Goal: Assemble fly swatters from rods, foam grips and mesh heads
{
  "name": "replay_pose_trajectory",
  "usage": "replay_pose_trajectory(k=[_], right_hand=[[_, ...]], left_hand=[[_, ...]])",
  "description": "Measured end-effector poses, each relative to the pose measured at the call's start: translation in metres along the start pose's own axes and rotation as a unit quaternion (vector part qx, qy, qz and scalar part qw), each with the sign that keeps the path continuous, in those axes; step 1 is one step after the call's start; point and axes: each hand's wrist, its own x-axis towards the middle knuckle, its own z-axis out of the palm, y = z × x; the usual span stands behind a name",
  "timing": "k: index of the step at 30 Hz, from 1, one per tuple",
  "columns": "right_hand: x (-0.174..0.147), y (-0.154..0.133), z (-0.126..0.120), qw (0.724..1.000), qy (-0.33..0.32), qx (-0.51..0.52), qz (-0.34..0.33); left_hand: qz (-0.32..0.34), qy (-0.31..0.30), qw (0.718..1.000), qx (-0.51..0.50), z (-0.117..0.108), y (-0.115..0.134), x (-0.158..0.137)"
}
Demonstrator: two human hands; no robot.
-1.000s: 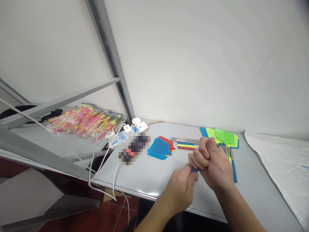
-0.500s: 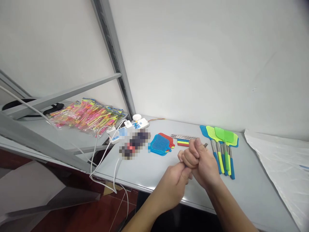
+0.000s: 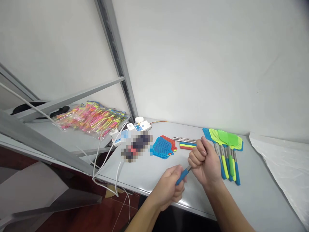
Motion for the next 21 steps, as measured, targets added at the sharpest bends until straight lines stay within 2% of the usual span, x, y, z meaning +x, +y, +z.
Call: replay_pose_trajectory(k=[6, 10, 13, 17, 18, 19, 20, 21], right_hand=[[-0.001, -0.002, 0.010, 1.000, 0.006, 0.025, -0.011], [0.001, 0.005, 0.013, 1.000, 0.018, 0.015, -0.011], [0.004, 0.015, 0.017, 0.999, -0.002, -0.026, 0.022], [0.019, 0.034, 0.022, 0.989, -0.073, -0.115, 0.051], [0.025, 0.040, 0.021, 0.980, -0.088, -0.175, 0.029], [0.032, 0.046, 0.018, 0.957, -0.097, -0.274, -0.013], [0.039, 0.053, 0.015, 0.912, -0.099, -0.394, -0.066], [0.047, 0.059, 0.010, 0.846, -0.094, -0.510, -0.122]], left_hand=[[0.008, 0.016, 0.999, 0.026, 0.012, 0.016, -0.011], [0.028, 0.027, 0.999, 0.020, 0.009, 0.014, -0.011], [0.038, -0.001, 0.999, 0.014, 0.000, 0.008, -0.013], [0.025, -0.054, 0.998, 0.000, -0.020, 0.002, -0.021], [0.032, -0.050, 0.998, -0.024, -0.026, 0.001, -0.023], [0.042, -0.040, 0.997, -0.060, -0.032, -0.001, -0.024], [0.052, -0.031, 0.993, -0.105, -0.039, -0.002, -0.026], [0.062, -0.024, 0.986, -0.154, -0.045, -0.003, -0.027]])
